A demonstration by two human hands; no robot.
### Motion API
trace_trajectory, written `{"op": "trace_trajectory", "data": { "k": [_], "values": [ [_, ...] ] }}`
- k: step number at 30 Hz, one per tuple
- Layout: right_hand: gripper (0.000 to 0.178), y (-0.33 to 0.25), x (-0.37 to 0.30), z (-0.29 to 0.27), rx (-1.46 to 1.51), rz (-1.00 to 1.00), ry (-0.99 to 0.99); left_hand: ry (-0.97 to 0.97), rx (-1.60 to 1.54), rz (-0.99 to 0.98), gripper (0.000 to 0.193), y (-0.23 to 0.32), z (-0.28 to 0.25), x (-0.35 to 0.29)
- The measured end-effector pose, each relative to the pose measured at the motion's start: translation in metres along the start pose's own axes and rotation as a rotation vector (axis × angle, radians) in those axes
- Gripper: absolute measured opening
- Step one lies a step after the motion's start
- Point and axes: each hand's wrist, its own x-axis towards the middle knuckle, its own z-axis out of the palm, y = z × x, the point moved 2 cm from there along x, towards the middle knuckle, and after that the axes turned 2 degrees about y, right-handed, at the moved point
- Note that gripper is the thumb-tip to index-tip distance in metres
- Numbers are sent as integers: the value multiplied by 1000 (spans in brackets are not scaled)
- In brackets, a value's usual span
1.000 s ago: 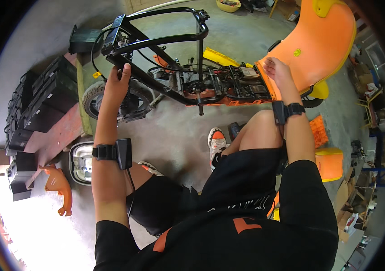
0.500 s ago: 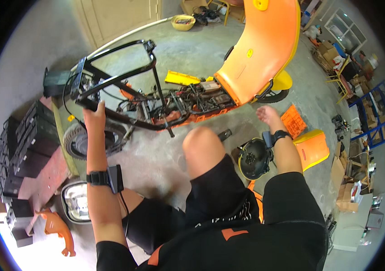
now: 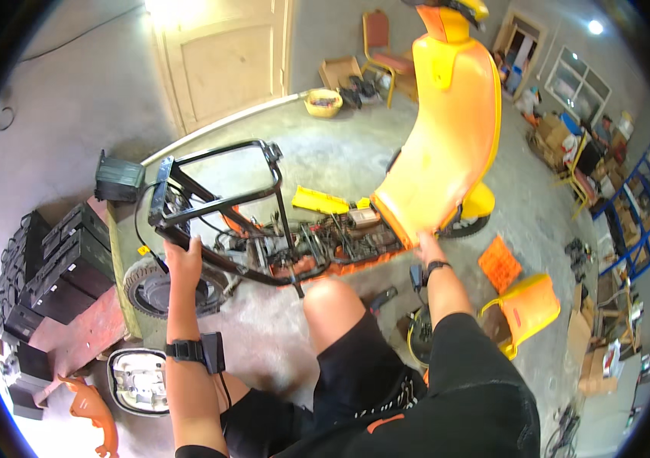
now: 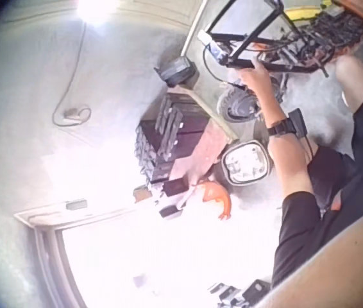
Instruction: The recorder is removing plastic body panels and screws from an electric motorcycle frame using an electric drill.
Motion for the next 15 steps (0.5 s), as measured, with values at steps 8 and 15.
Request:
{"op": "trace_trajectory", "data": {
  "k": [8, 15],
  "values": [
    [37, 7, -16, -1, 19, -31, 162, -116, 60, -46, 68, -6, -2, 0],
    [22, 25, -7, 3, 177, -67, 188, -142, 56, -31, 69, -5, -3, 0]
  ]
}}
